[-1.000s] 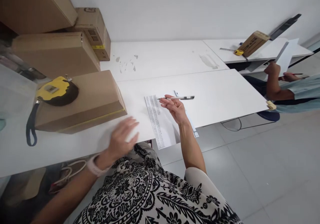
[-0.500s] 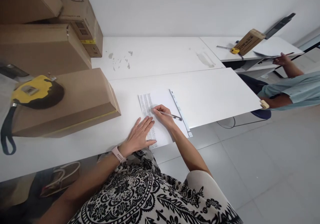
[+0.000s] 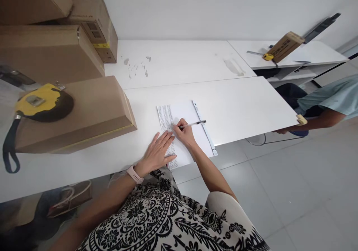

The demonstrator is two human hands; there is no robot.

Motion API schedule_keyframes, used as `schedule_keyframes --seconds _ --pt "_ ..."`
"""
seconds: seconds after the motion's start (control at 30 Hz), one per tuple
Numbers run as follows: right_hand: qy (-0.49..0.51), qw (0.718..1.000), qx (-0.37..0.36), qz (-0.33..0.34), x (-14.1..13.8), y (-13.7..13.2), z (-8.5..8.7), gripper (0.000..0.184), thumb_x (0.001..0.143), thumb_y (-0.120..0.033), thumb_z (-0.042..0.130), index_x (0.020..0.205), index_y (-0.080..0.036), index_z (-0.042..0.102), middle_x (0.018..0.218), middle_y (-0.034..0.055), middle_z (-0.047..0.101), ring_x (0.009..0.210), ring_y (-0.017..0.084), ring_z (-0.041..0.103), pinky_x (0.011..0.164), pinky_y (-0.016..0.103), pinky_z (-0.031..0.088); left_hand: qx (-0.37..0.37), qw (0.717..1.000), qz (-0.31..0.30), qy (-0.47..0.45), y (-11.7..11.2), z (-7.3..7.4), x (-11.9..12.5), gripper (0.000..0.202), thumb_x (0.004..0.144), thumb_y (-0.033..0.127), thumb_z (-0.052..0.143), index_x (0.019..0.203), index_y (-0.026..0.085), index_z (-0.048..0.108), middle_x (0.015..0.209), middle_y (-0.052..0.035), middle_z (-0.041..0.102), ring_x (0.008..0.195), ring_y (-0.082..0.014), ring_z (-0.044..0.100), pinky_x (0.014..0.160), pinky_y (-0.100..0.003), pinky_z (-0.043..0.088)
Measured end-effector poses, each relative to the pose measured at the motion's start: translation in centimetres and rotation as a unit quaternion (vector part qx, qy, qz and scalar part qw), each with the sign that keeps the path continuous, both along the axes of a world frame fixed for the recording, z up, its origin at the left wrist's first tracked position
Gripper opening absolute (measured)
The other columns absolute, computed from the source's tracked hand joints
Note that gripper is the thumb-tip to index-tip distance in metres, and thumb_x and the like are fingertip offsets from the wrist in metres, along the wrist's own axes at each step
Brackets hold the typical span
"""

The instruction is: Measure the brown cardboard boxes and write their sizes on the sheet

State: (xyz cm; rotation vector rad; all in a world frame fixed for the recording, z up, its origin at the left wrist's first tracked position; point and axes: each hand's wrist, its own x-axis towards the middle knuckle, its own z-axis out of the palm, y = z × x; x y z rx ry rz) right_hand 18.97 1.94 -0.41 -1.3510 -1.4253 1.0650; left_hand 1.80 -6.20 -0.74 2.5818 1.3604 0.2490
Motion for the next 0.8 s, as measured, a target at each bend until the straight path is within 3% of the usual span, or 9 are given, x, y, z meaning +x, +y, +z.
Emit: schedule_keyframes --seconds 0.17,0.5,0.8 --pt "0.022 1.000 -0.012 0.017 0.04 -0.21 0.11 0.028 0.080 -0.045 0.071 0.078 -0.024 0.052 0.069 -0.0036 0.054 0.061 0.014 0.046 0.058 0.029 0.039 -0.003 1.000 0.004 0.000 -0.01 0.12 0.07 0.077 0.102 0.064 0.036 0.158 0.011 0.036 0.168 -0.0131 0.032 0.159 -0.0275 0.020 0.129 -0.055 0.011" --pt "-0.039 0.999 0.021 -0.011 -0.05 0.42 -0.06 0.028 0.079 -0.034 0.065 0.065 -0.025 0.043 0.056 -0.0063 0.043 0.054 0.012 0.038 0.053 0.028 0.032 0.008 1.000 0.003 -0.003 -0.12 -0.05 -0.08 0.076 0.103 0.063 0.036 0.158 0.011 0.036 0.169 -0.0123 0.031 0.158 -0.0270 0.020 0.130 -0.054 0.012" --pt "-0.051 0.998 0.027 -0.003 -0.08 0.42 -0.45 0.030 0.080 -0.036 0.065 0.065 -0.025 0.042 0.057 -0.0062 0.042 0.055 0.012 0.038 0.054 0.028 0.032 0.010 1.000 0.005 -0.003 -0.15 -0.20 -0.06 0.076 0.103 0.064 0.034 0.158 0.012 0.036 0.169 -0.0127 0.032 0.159 -0.0265 0.019 0.130 -0.053 0.009"
